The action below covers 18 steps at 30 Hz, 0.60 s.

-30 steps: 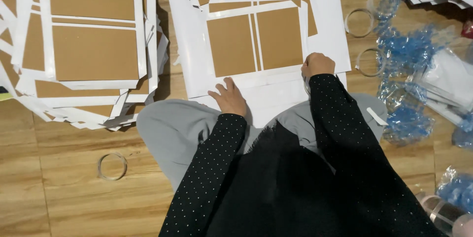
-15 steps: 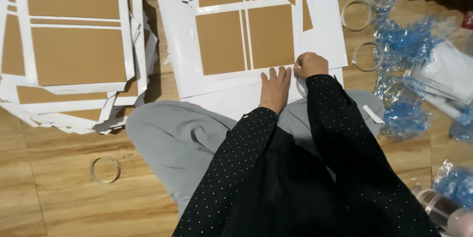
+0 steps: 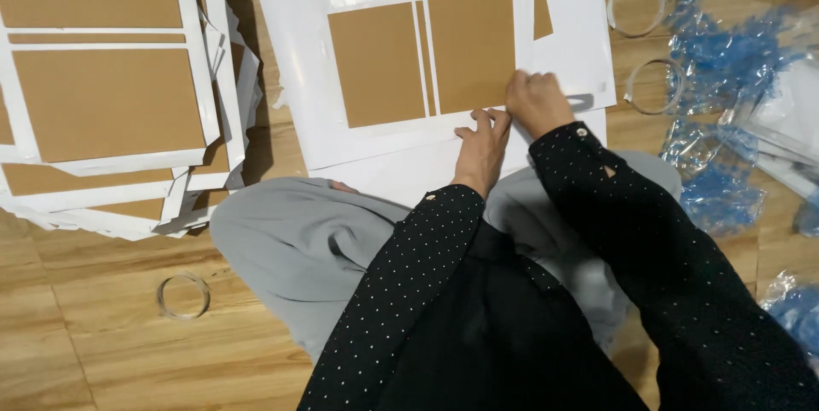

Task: Applying double-sided tape to cardboard pieces for assembly.

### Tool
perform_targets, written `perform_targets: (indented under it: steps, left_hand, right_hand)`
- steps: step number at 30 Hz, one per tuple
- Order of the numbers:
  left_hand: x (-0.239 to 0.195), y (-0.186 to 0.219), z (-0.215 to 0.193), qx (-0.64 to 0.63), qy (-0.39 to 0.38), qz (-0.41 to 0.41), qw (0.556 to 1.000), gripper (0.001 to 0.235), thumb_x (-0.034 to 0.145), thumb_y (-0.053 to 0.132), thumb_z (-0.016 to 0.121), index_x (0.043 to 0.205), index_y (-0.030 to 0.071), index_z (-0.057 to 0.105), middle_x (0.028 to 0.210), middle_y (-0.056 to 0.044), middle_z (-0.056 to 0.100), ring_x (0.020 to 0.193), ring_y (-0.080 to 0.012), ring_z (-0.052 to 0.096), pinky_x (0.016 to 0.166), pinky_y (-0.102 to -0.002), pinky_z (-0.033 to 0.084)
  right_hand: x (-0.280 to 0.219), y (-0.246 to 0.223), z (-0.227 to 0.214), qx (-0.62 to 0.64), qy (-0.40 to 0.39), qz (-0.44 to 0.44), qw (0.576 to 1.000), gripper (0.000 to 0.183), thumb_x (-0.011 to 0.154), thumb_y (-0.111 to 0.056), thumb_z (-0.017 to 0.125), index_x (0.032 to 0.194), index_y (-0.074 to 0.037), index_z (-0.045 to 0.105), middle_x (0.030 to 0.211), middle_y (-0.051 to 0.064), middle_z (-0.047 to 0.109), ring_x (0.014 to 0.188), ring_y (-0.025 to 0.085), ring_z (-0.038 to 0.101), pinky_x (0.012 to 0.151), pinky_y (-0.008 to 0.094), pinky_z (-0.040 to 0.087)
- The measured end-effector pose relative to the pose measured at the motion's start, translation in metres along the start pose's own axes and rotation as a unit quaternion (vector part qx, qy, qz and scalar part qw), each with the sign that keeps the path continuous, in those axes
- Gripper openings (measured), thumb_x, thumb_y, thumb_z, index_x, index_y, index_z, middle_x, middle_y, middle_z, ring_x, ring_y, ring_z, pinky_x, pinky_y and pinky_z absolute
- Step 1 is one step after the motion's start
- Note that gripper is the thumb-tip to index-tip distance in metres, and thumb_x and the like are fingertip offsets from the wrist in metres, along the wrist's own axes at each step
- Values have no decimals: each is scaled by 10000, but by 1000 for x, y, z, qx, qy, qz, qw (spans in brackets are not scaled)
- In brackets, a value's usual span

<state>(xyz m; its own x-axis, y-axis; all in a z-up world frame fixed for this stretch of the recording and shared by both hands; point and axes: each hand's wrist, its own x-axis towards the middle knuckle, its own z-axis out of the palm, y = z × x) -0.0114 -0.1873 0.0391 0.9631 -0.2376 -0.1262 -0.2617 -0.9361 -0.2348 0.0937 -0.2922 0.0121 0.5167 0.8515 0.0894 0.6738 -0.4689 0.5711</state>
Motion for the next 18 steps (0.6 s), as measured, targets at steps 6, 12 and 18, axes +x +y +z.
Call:
perform_targets:
  steps: [6,12,18]
  left_hand:
    - [1,0,12,23,-29,11,999,539,770,293,515,1282,160,405,1205,-79,296,1031,-323,369,642,-394,521]
    - [-16,-34,-8,-225,-33,19,973,627,734,334,619,1282,129,392,1180,-59,389,1138,-279,394,810,-379,488]
    - [-46,-123,-11,-492,13,-408,769,742,757,345,644,1330,-2,324,1314,-267,275,1198,-493,293,963,-579,320]
  right_hand:
    - [4,83,-29,318,-89,336,882,166,935,-206,539,922,-48,489,633,106,571,513,299,542,451,416,395]
    - [0,37,-34,467,-182,427,753,498,936,-546,488,968,-49,481,787,203,617,828,415,604,720,505,446]
    - [34,5,-111,457,-332,311,765,797,895,-601,311,1358,43,234,993,278,603,986,390,579,840,484,445]
